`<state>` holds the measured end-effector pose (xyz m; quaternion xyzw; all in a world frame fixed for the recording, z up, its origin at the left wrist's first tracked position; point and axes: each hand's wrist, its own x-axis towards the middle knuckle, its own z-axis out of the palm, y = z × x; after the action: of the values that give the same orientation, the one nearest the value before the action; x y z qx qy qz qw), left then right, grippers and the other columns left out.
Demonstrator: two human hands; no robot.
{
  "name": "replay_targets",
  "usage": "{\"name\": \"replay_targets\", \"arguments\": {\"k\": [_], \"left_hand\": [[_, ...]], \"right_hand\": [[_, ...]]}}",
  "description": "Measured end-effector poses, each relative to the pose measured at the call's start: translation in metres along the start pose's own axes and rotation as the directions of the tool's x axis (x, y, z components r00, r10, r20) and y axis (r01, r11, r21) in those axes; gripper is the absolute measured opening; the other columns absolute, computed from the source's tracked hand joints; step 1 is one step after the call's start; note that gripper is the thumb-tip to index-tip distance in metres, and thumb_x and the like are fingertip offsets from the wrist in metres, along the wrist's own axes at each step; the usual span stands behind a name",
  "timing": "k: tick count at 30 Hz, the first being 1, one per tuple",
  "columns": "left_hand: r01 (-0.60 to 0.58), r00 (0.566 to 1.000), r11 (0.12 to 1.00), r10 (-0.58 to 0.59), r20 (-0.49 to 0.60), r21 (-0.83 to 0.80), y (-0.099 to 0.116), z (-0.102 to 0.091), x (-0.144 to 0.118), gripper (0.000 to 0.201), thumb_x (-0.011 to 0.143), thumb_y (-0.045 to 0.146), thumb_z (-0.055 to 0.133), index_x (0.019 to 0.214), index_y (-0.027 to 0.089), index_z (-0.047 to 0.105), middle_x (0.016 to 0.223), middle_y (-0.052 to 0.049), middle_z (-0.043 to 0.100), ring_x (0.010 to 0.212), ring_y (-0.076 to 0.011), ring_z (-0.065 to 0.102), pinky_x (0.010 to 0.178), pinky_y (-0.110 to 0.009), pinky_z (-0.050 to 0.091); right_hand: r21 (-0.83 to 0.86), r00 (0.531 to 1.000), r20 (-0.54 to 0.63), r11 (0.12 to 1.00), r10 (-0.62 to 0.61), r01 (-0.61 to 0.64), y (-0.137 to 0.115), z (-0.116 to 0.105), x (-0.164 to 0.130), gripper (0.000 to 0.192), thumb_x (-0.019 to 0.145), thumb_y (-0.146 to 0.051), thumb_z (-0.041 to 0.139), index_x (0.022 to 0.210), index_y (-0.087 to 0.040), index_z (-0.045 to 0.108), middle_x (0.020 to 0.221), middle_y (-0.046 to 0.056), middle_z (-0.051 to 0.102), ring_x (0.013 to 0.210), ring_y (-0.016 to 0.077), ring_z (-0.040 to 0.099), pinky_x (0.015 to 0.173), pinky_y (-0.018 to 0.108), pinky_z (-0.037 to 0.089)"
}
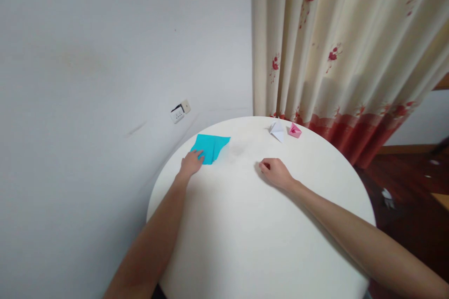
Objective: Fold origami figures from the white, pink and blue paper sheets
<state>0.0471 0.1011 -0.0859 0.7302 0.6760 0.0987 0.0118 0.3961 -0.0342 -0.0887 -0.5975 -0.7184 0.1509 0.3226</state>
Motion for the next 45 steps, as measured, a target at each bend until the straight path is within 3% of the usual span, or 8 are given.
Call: {"name": "replay_targets", "arguments": {"k": [7, 12, 16, 20, 27, 33, 40, 45], "left_hand": [[-0.421, 0.903, 0.905, 0.424, 0.071, -0.057, 0.092, 0.002, -0.062, 0.041, 0.090, 0.037, 0.053, 0.129, 0.028, 0.061, 0.137, -0.015, 0.056, 0.124, -0.0339, 0.054, 0.102, -0.048, 0.042], [-0.412, 0.910, 0.909, 0.414, 0.007, -0.060, 0.135, -0.007, -0.095, 0.049, 0.090, 0.040, 0.052, 0.137, 0.027, 0.052, 0.119, -0.014, 0.066, 0.106, -0.0332, 0.064, 0.091, -0.046, 0.050], [-0.424, 0.897, 0.894, 0.391, -0.204, -0.148, 0.134, -0.003, -0.079, 0.040, 0.094, 0.029, 0.042, 0.129, 0.018, 0.058, 0.125, -0.013, 0.063, 0.117, -0.0280, 0.057, 0.105, -0.041, 0.042], [-0.489, 0.867, 0.836, 0.437, -0.239, -0.249, 0.119, 0.014, -0.055, 0.040, 0.092, 0.028, 0.046, 0.126, 0.014, 0.060, 0.135, -0.013, 0.057, 0.126, -0.0244, 0.051, 0.113, -0.038, 0.035], [-0.475, 0.876, 0.862, 0.482, -0.007, -0.178, 0.118, 0.021, -0.069, 0.062, 0.094, 0.053, 0.041, 0.149, 0.026, 0.035, 0.161, -0.008, 0.021, 0.147, -0.0361, 0.014, 0.115, -0.061, 0.019], [-0.413, 0.903, 0.908, 0.419, 0.094, -0.073, 0.134, 0.021, -0.099, 0.063, 0.094, 0.062, 0.031, 0.151, 0.036, 0.028, 0.161, -0.006, 0.020, 0.147, -0.0396, 0.012, 0.111, -0.070, 0.008], [-0.579, 0.812, 0.810, 0.583, 0.022, -0.090, 0.154, 0.012, -0.107, 0.050, 0.092, 0.047, 0.045, 0.135, 0.022, 0.052, 0.159, -0.009, 0.024, 0.148, -0.0325, 0.014, 0.117, -0.057, 0.017], [-0.611, 0.783, 0.780, 0.620, 0.040, -0.132, 0.160, 0.024, -0.103, 0.056, 0.097, 0.044, 0.034, 0.146, 0.018, 0.038, 0.158, -0.009, 0.029, 0.148, -0.0260, 0.019, 0.119, -0.048, 0.018]], "right_hand": [[-0.015, 0.984, -0.120, 0.991, 0.130, -0.133, 0.006, -0.003, 0.004, 0.031, 0.090, -0.031, 0.043, 0.073, -0.019, 0.066, 0.073, 0.004, 0.068, 0.066, 0.0153, 0.056, 0.061, 0.024, 0.034], [-0.054, 0.972, -0.123, 0.977, 0.201, -0.209, 0.015, -0.013, 0.009, 0.028, 0.089, -0.031, 0.045, 0.079, -0.019, 0.069, 0.080, 0.005, 0.071, 0.070, 0.0160, 0.059, 0.061, 0.024, 0.035], [-0.120, 0.973, -0.100, 0.969, 0.206, -0.217, 0.020, -0.015, 0.009, 0.026, 0.089, -0.030, 0.046, 0.082, -0.020, 0.069, 0.081, 0.006, 0.071, 0.074, 0.0182, 0.061, 0.063, 0.026, 0.037], [-0.138, 0.967, -0.189, 0.970, 0.173, -0.200, 0.018, -0.015, 0.004, 0.032, 0.090, -0.027, 0.045, 0.115, -0.020, 0.063, 0.103, 0.009, 0.069, 0.088, 0.0215, 0.062, 0.072, 0.028, 0.042], [-0.159, 0.967, -0.246, 0.981, 0.072, -0.114, 0.007, -0.005, -0.001, 0.045, 0.091, -0.038, 0.046, 0.129, -0.016, 0.056, 0.124, 0.017, 0.056, 0.112, 0.0314, 0.052, 0.097, 0.042, 0.042], [-0.096, 0.951, -0.275, 0.988, -0.142, 0.120, -0.005, -0.014, 0.003, 0.038, 0.093, -0.035, 0.044, 0.120, -0.018, 0.065, 0.137, 0.013, 0.051, 0.128, 0.0295, 0.044, 0.109, 0.045, 0.035], [-0.238, 0.970, 0.006, 0.942, -0.243, 0.238, -0.022, -0.022, -0.003, 0.043, 0.097, -0.035, 0.036, 0.117, -0.012, 0.067, 0.135, 0.016, 0.057, 0.132, 0.0277, 0.044, 0.112, 0.039, 0.033], [-0.426, 0.961, 0.241, 0.875, -0.136, 0.231, -0.016, 0.008, -0.015, 0.052, 0.096, -0.027, 0.035, 0.142, -0.003, 0.044, 0.153, 0.021, 0.034, 0.144, 0.0321, 0.026, 0.117, 0.049, 0.022]]}}
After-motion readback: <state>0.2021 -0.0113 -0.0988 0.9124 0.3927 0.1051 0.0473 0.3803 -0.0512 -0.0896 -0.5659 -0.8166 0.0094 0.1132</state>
